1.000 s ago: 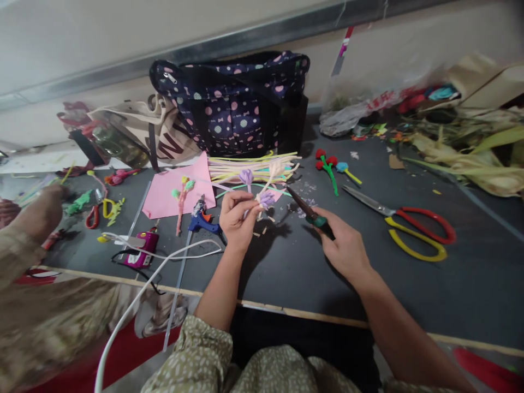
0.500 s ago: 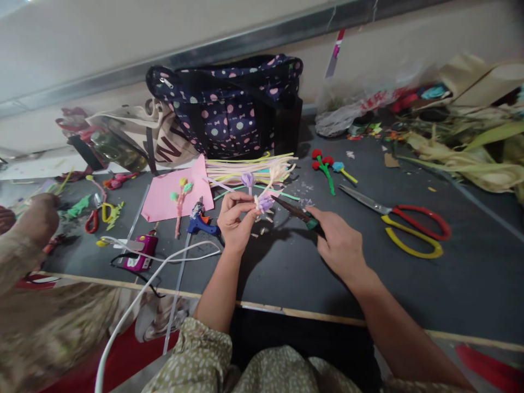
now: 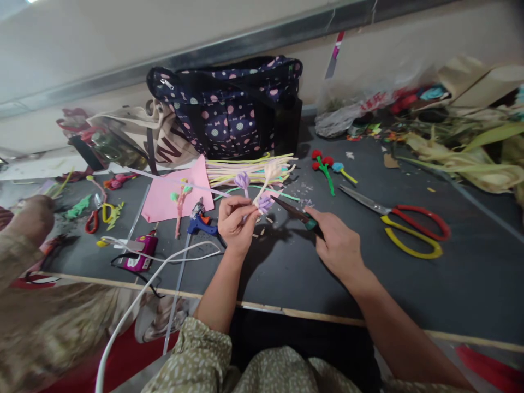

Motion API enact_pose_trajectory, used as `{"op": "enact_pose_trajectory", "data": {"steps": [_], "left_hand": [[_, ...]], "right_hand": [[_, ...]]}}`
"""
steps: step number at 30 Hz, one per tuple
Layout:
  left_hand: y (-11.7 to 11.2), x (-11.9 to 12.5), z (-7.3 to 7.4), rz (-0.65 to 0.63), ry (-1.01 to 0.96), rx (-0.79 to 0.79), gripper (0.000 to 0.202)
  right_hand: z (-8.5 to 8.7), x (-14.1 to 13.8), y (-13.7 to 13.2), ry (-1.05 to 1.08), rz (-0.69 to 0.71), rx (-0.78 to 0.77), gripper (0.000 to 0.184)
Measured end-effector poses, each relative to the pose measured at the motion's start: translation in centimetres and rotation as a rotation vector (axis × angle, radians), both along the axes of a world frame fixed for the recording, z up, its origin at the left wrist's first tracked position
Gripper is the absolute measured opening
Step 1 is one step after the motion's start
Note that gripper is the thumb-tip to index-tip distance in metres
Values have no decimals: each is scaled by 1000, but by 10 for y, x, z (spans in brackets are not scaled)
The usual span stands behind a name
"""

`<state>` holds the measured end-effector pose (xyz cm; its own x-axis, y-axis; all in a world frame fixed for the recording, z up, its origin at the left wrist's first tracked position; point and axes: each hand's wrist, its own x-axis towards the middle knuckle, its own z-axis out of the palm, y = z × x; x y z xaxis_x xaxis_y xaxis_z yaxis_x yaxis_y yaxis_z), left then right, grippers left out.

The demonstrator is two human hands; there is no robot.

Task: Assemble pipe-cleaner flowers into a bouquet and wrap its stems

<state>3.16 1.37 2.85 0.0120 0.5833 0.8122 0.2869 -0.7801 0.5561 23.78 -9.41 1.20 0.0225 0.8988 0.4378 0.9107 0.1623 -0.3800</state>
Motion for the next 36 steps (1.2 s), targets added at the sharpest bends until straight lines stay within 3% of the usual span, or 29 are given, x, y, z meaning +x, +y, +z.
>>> {"op": "enact_pose_trajectory", "data": {"steps": [9,19,27,36], "left_hand": [[0,-2,-4,44,-10,12,11],[8,3,-6,-158,-309,-250,11],[9,0,-8,-259,-292,-406,22],[7,1,-5,-360,-247,-464,23]], "right_hand": [[1,0,-1,13,-11,-18,57],[3,-2,-2,337,108,-77,58],[4,-1,-2,89,42,74,61],[7,1,0,-98,-18,118,53]]}}
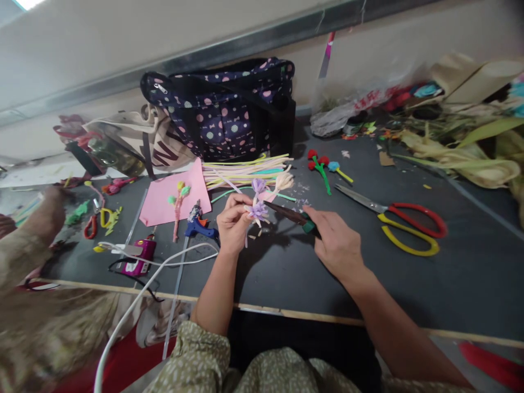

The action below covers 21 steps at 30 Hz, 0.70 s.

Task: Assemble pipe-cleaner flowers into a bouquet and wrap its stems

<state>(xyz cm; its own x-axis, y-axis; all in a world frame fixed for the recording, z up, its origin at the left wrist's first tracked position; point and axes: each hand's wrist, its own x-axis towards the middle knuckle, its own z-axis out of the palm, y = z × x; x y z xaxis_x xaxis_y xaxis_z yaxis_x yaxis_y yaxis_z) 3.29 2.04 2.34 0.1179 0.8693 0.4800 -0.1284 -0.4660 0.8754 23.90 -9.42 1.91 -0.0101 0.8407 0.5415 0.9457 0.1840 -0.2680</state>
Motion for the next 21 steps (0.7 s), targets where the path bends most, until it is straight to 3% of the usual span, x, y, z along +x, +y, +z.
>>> {"op": "enact_pose_trajectory", "data": {"steps": [21], "left_hand": [[-1,1,1,-61,26,-1,15]], "right_hand": [[-2,1,0,-16,-14,-9,57]]}}
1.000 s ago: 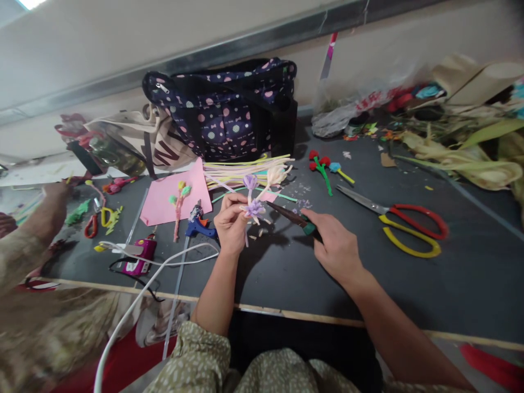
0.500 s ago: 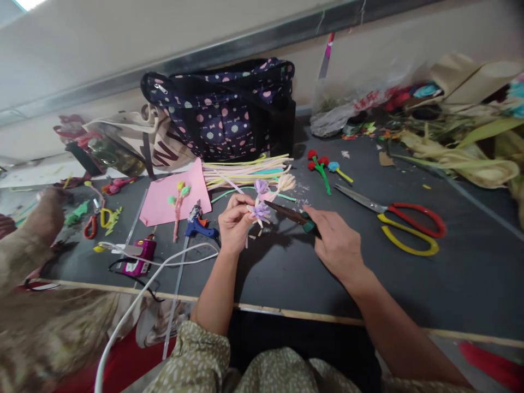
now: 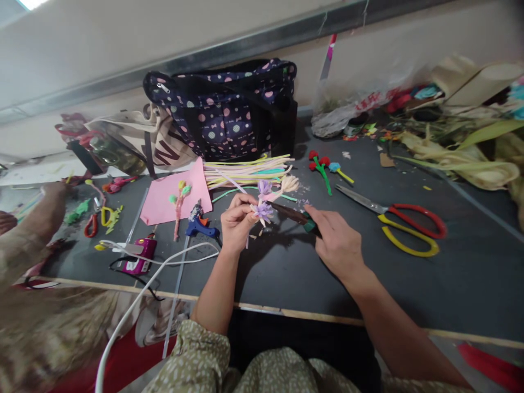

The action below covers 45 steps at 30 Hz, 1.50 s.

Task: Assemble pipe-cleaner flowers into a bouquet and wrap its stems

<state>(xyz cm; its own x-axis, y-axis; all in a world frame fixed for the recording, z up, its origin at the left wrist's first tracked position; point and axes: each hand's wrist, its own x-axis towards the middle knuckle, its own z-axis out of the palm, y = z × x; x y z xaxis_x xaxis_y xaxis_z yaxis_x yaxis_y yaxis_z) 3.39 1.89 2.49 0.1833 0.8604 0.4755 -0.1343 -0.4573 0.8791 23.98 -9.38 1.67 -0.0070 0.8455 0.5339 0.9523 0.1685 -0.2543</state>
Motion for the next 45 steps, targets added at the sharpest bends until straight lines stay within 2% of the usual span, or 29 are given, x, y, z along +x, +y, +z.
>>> {"op": "enact_pose_trajectory", "data": {"steps": [5,19,28,36,41,45], "left_hand": [[0,-1,1,-13,23,2,15],[-4,2,3,17,6,-114,25],[-6,2,7,-54,-25,-195,21],[-2,3,2,-26,-16,-84,15],[0,0,1,77,1,55,5],[0,-1,2,166,64,197,4]], "right_hand": [[1,0,-1,-31,-13,10,57],[-3,2,-4,-201,-132,90,69],[-3,4,-1,-206,-179,166,65],[-7,6,3,-169,-193,150,65],[-7,8,3,-49,-198,137,59],[-5,7,3,128,-124,89,58]]}}
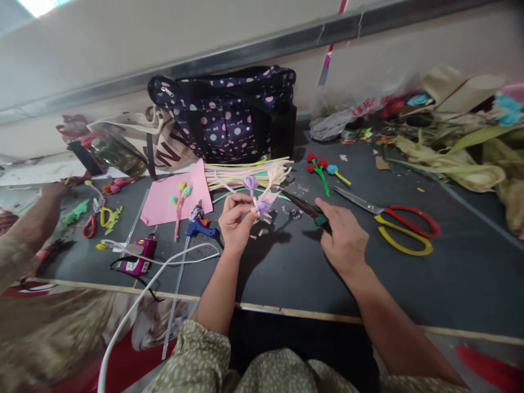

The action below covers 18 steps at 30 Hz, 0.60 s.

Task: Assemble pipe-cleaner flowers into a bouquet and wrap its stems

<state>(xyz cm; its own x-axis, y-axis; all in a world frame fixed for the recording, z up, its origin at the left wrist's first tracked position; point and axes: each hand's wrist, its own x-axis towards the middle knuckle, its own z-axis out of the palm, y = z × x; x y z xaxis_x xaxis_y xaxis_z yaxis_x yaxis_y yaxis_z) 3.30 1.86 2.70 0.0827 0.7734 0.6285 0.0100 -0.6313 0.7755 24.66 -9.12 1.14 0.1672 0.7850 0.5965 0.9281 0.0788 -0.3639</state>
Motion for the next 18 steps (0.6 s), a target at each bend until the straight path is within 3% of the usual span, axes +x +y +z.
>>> {"op": "enact_pose_trajectory", "data": {"steps": [3,6,11,14,18], "left_hand": [[-1,-2,0,92,102,99,3],[-2,-4,-1,222,251,270,4],[-2,-8,-7,366,419,509,14],[-1,-10,-8,408,436,553,20],[0,-9,-9,458,440,551,19]], "right_hand": [[0,-2,0,288,118,-77,50],[3,-5,0,783,234,-225,36],[16,-10,-3,1472,416,-531,41],[21,-13,-6,1726,477,-683,44],[23,-19,-10,1883,503,-744,49]]}}
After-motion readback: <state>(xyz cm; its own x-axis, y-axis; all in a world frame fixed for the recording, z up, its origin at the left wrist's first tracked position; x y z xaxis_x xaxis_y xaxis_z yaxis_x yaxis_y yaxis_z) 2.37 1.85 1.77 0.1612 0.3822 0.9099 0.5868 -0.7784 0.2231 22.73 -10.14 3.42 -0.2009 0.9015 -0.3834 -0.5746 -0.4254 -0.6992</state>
